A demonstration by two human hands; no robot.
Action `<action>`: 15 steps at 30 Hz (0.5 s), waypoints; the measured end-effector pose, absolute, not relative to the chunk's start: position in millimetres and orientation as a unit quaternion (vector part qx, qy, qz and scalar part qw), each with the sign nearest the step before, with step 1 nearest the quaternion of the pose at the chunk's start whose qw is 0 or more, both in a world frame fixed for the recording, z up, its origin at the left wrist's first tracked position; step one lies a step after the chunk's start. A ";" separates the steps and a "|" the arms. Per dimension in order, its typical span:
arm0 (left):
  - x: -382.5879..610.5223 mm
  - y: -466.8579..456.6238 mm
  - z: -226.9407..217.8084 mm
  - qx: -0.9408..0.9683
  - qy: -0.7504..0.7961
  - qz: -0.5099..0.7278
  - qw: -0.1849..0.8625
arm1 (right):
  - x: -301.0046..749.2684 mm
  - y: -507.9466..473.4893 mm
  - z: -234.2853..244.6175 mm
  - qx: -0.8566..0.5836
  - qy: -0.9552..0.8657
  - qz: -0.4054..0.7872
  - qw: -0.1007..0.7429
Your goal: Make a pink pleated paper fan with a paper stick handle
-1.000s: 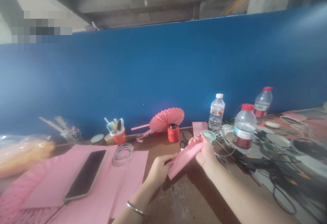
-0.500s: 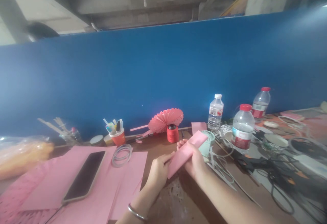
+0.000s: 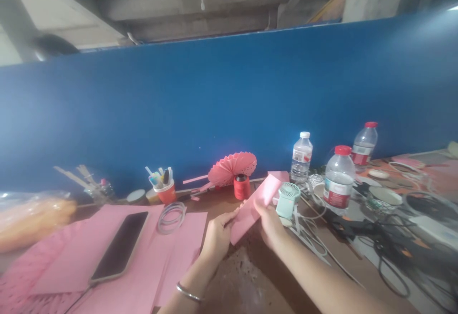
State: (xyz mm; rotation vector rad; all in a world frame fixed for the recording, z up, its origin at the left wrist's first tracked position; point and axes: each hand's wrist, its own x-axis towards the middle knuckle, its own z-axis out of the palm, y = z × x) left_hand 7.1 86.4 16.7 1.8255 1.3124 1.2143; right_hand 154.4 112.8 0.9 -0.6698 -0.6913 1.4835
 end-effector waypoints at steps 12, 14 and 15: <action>-5.5 92.9 7.7 0.666 0.522 0.452 0.282 | 219.5 151.8 14.8 -0.299 -0.180 0.568 0.745; -6.7 94.8 6.6 0.637 0.550 0.473 0.260 | 211.9 145.6 14.2 -0.308 -0.199 0.576 0.730; -6.8 95.4 6.0 0.625 0.560 0.483 0.251 | 204.0 140.7 12.3 -0.335 -0.228 0.575 0.710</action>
